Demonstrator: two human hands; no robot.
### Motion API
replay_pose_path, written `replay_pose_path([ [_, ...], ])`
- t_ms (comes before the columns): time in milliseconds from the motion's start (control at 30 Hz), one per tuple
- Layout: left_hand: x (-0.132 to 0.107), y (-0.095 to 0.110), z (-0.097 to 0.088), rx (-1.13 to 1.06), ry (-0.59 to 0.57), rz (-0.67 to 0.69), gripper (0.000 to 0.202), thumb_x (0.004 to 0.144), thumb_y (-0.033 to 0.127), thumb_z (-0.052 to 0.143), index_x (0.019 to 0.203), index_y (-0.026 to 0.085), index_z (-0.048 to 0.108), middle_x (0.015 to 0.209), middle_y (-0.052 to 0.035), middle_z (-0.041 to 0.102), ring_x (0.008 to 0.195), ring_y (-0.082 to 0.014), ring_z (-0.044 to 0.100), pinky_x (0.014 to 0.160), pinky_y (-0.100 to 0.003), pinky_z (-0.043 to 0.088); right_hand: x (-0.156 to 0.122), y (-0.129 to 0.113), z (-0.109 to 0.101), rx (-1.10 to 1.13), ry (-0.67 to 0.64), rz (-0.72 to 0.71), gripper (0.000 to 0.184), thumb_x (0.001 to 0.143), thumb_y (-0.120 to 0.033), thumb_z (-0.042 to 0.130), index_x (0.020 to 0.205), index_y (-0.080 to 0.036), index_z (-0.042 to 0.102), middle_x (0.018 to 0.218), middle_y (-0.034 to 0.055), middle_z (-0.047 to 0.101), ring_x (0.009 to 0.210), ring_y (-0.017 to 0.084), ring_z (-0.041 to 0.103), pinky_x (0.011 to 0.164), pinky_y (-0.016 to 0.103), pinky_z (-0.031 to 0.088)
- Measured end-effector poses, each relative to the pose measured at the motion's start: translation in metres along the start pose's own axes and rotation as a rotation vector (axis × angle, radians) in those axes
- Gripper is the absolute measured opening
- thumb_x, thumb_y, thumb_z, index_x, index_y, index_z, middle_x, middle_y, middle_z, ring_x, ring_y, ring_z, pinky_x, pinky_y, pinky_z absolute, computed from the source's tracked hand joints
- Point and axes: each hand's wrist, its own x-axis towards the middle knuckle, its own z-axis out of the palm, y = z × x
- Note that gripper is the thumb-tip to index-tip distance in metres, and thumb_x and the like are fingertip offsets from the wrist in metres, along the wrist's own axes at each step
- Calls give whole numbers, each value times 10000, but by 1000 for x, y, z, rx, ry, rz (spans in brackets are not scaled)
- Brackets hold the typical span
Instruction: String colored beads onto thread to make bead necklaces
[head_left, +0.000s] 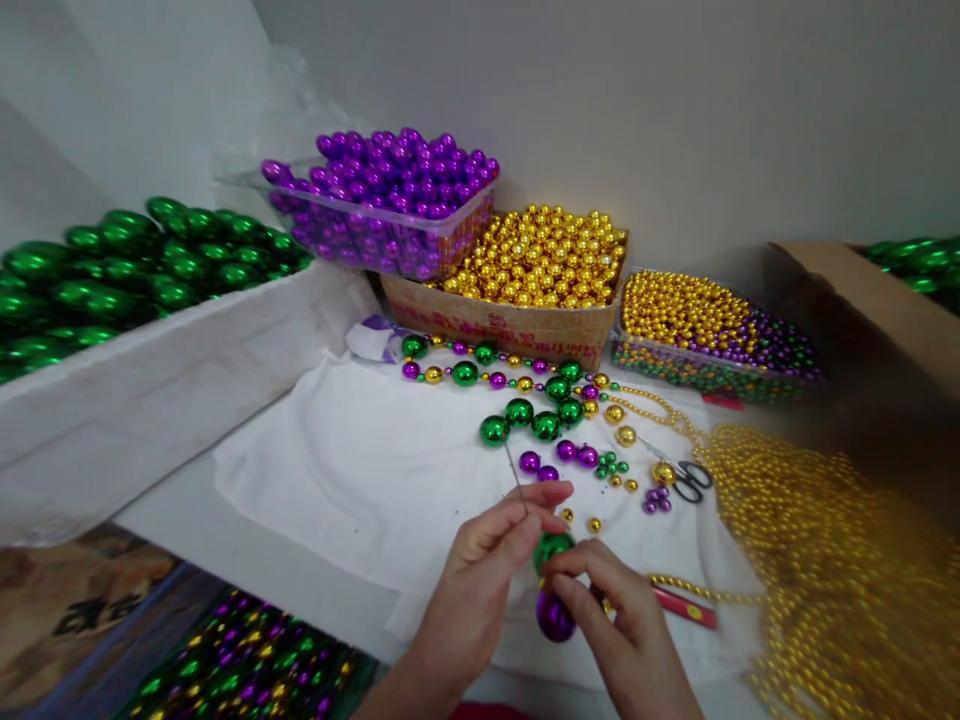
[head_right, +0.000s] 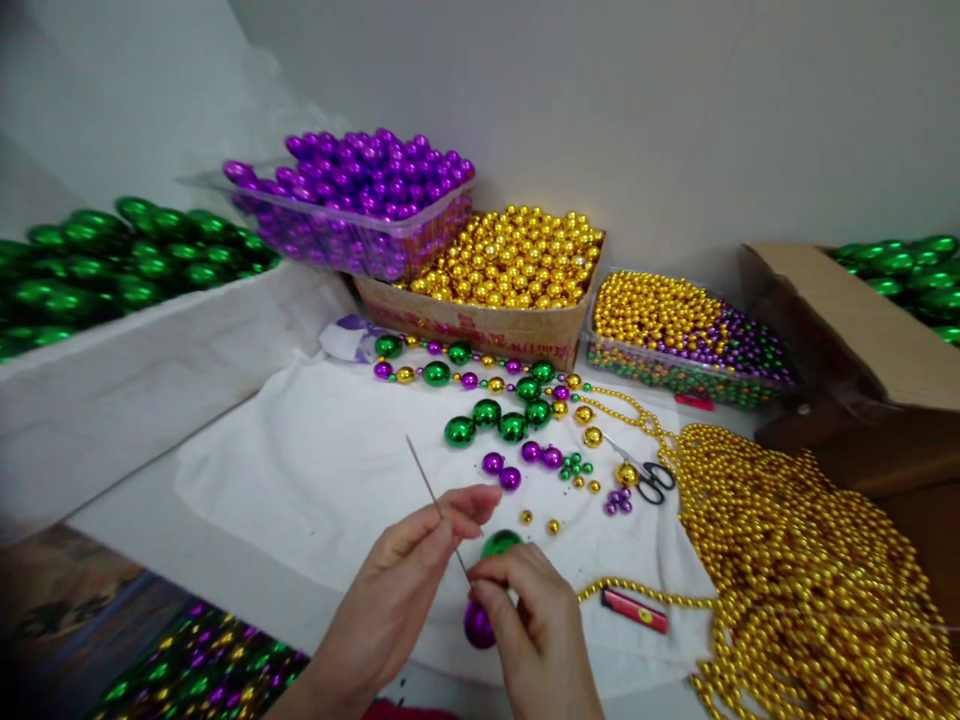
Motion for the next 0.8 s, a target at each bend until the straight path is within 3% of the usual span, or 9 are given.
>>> replay_pose_path([
  [67, 2, 3, 0, -66, 46, 12, 191, 787, 318, 652, 731, 146, 713, 1130, -114, 631, 1139, -280, 508, 977, -344, 379, 1, -1, 4, 41, -15, 43, 190, 916, -255, 494, 816, -209, 649, 777, 13, 619, 778, 162, 572, 687, 267, 426],
  [167, 6, 4, -2, -111, 27, -1, 193, 780, 319, 663, 724, 138, 703, 1119, -125, 632, 1135, -281, 510, 972, -351, 388, 2, 1, 8, 153, -77, 94, 153, 899, -288, 528, 892, -208, 658, 862, 26, 636, 844, 173, 573, 746, 287, 428],
  [333, 13, 1, -4, -120, -50, 0, 207, 786, 345, 657, 769, 146, 713, 1081, -120, 641, 1070, -272, 545, 905, -341, 438, 0, 4, 6, 462, -33, 251, 207, 862, -354, 583, 764, -171, 582, 750, 10, 610, 639, 118, 508, 533, 214, 372],
  [400, 14, -1, -2, -102, -132, -33, 265, 752, 348, 696, 942, 164, 710, 1095, -119, 635, 1070, -273, 546, 915, -343, 431, -1, 3, 1, 580, 40, 281, 201, 869, -349, 578, 774, -173, 566, 703, 1, 614, 559, 94, 470, 459, 189, 316],
  [467, 14, -5, 3, -35, -277, -140, 451, 723, 305, 729, 1150, 193, 639, 1068, -107, 641, 1055, -262, 556, 908, -329, 431, 0, 0, -4, 651, 157, 257, 185, 863, -335, 593, 776, -176, 558, 663, -9, 606, 516, 83, 449, 425, 176, 298],
  [533, 13, -8, 10, 52, -417, -233, 522, 737, 271, 712, 1238, 206, 580, 992, -84, 650, 985, -237, 579, 844, -293, 446, 3, -4, -11, 694, 253, 217, 169, 843, -329, 617, 792, -181, 552, 647, -12, 598, 496, 84, 449, 408, 172, 310],
  [667, 12, -7, 20, 258, -515, -233, 262, 797, 293, 631, 1025, 171, 675, 876, -50, 631, 785, -169, 567, 683, -218, 430, 9, -16, -32, 764, 351, 183, 152, 835, -325, 614, 824, -208, 517, 613, -19, 530, 551, 115, 506, 386, 157, 311],
  [800, 16, 1, 14, 460, -567, -289, 208, 829, 336, 575, 843, 154, 673, 744, -33, 599, 649, -128, 507, 561, -188, 382, 9, -26, -66, 801, 465, 88, 134, 845, -306, 587, 794, -230, 490, 584, -53, 321, 496, 96, 375, 348, 142, 230],
])
